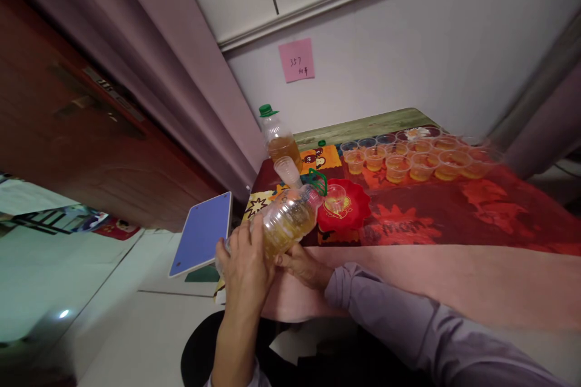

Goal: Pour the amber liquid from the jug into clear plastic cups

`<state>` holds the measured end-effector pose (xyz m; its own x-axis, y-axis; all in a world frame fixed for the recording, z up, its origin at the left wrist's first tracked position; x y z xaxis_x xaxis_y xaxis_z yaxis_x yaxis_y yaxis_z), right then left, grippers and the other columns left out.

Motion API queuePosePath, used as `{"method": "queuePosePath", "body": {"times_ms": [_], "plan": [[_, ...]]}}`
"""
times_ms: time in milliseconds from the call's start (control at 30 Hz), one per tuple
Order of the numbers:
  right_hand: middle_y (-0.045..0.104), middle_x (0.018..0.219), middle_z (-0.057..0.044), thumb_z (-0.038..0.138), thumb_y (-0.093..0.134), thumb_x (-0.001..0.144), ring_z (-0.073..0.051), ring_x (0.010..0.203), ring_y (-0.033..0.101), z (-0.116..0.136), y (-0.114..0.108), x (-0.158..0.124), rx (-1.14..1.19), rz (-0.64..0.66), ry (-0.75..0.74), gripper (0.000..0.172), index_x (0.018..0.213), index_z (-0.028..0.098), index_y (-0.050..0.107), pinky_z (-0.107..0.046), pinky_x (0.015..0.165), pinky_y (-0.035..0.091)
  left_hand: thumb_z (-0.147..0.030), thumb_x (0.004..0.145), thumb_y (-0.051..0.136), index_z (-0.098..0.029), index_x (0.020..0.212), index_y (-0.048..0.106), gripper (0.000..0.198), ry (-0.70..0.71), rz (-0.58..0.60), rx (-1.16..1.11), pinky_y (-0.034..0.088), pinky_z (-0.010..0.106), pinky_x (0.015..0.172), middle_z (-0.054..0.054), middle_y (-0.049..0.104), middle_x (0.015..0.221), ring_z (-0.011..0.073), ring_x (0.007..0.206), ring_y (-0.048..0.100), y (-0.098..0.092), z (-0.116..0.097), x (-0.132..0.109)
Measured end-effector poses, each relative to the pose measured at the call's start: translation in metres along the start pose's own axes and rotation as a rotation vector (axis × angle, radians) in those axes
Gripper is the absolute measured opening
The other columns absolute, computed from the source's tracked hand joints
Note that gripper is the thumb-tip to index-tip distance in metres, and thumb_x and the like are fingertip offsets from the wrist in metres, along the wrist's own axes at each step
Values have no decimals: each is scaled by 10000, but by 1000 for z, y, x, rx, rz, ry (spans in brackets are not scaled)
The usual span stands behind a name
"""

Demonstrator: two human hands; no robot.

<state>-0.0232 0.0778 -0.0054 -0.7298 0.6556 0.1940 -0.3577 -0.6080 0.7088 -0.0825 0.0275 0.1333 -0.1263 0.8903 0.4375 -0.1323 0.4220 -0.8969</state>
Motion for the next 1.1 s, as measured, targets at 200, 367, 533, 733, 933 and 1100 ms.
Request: {"method": "queuePosePath", "body": {"times_ms": [200, 367, 533, 733, 933, 1100], "plan": [[703, 1481, -89, 559, 957, 809, -287, 1437, 626, -1, 0, 0, 44, 10, -4, 750, 1421, 302, 609, -530, 1307, 400, -210, 814, 667, -187, 1619, 499, 823, 14, 14, 19, 330, 693, 1204, 238, 648, 1489, 428, 1340, 576, -4, -5, 4], [701, 1485, -79, 547, 971, 792, -285, 1457, 611, 5, 3, -1, 51, 1, 5, 755, 1414, 307, 616, -533, 1327, 375, -208, 834, 649, -200, 1609, 514, 786, 20, 17, 43, 333, 674, 1208, 224, 665, 1481, 415, 1340, 582, -8, -10, 7], [721, 1454, -87, 552, 964, 802, -294, 1462, 601, 5, 4, -1, 70, 14, 22, 714, 1386, 286, 650, -536, 1317, 384, -203, 867, 633, -151, 1595, 532, 737, 15, 60, 113, 356, 676, 1201, 246, 664, 1481, 410, 1333, 600, -14, -17, 10], [678, 1528, -104, 564, 982, 784, -283, 1481, 580, 6, 3, -2, 90, 3, 18, 795, 1432, 275, 622, -525, 1339, 333, -200, 944, 598, -138, 1608, 527, 671, -8, 142, 180, 367, 660, 1224, 236, 647, 1519, 391, 1376, 603, -20, -23, 13], [706, 1499, -89, 547, 958, 832, -266, 1453, 607, 6, 5, -2, 104, 43, -1, 711, 1411, 285, 641, -508, 1323, 362, -163, 927, 619, -155, 1601, 550, 678, -8, 136, 180, 368, 663, 1235, 226, 654, 1511, 390, 1375, 606, -24, -26, 16], [677, 1532, -102, 566, 960, 820, -269, 1467, 593, 5, 3, -2, 95, 28, -5, 766, 1446, 286, 619, -514, 1317, 364, -169, 925, 633, -141, 1597, 552, 678, 3, 140, 187, 376, 673, 1224, 232, 660, 1506, 395, 1374, 605, -23, -27, 16]]}}
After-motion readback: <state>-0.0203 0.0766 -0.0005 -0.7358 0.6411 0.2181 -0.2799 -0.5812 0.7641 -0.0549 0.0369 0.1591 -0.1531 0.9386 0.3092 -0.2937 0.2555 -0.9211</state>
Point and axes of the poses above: each hand's wrist, its own x-axis towards the middle knuckle, its own y-axis out of the palm, z = x × y, the point moved 6 cm from there along x, towards the middle knuckle
